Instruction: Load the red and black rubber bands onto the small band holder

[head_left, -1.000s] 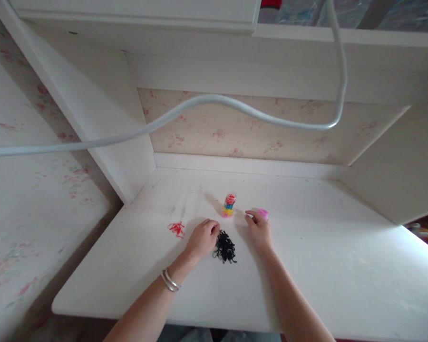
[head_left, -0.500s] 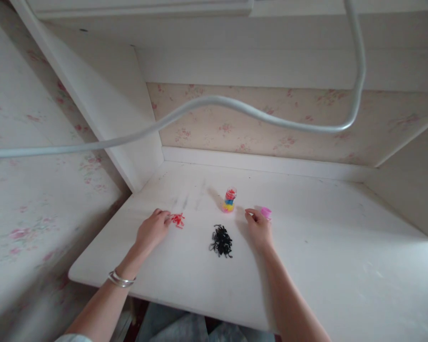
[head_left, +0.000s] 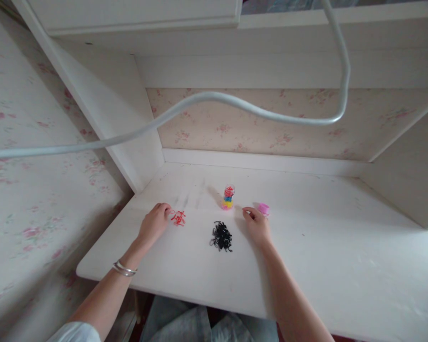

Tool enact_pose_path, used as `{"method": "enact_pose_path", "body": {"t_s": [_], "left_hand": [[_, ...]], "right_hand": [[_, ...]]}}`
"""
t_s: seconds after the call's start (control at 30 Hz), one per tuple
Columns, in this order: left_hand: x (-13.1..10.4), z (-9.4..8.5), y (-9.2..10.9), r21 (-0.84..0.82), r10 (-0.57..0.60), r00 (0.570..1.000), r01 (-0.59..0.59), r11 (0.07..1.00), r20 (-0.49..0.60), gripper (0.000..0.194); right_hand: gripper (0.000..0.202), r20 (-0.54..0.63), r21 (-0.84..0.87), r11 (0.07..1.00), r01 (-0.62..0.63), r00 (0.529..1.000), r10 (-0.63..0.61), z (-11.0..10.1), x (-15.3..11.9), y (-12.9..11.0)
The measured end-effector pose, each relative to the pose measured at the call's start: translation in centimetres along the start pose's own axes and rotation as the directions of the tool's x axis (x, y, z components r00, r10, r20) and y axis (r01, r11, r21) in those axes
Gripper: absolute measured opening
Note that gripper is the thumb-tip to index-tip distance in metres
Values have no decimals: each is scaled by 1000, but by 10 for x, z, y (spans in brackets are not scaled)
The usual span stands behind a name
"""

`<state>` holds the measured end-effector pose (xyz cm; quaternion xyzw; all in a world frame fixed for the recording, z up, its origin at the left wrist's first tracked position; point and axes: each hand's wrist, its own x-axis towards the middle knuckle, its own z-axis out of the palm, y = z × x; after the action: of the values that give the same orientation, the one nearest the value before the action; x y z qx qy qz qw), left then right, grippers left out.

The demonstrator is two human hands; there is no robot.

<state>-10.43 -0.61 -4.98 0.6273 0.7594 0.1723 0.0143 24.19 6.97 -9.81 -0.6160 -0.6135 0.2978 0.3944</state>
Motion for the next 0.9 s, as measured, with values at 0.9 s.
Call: {"method": "enact_pose_path", "body": {"t_s": [0.9], "left_hand": [[94, 4, 187, -384, 290, 955, -289, 877, -57, 20]], "right_hand": [[32, -1, 31, 999, 12, 1000, -12, 0, 5, -3]]}}
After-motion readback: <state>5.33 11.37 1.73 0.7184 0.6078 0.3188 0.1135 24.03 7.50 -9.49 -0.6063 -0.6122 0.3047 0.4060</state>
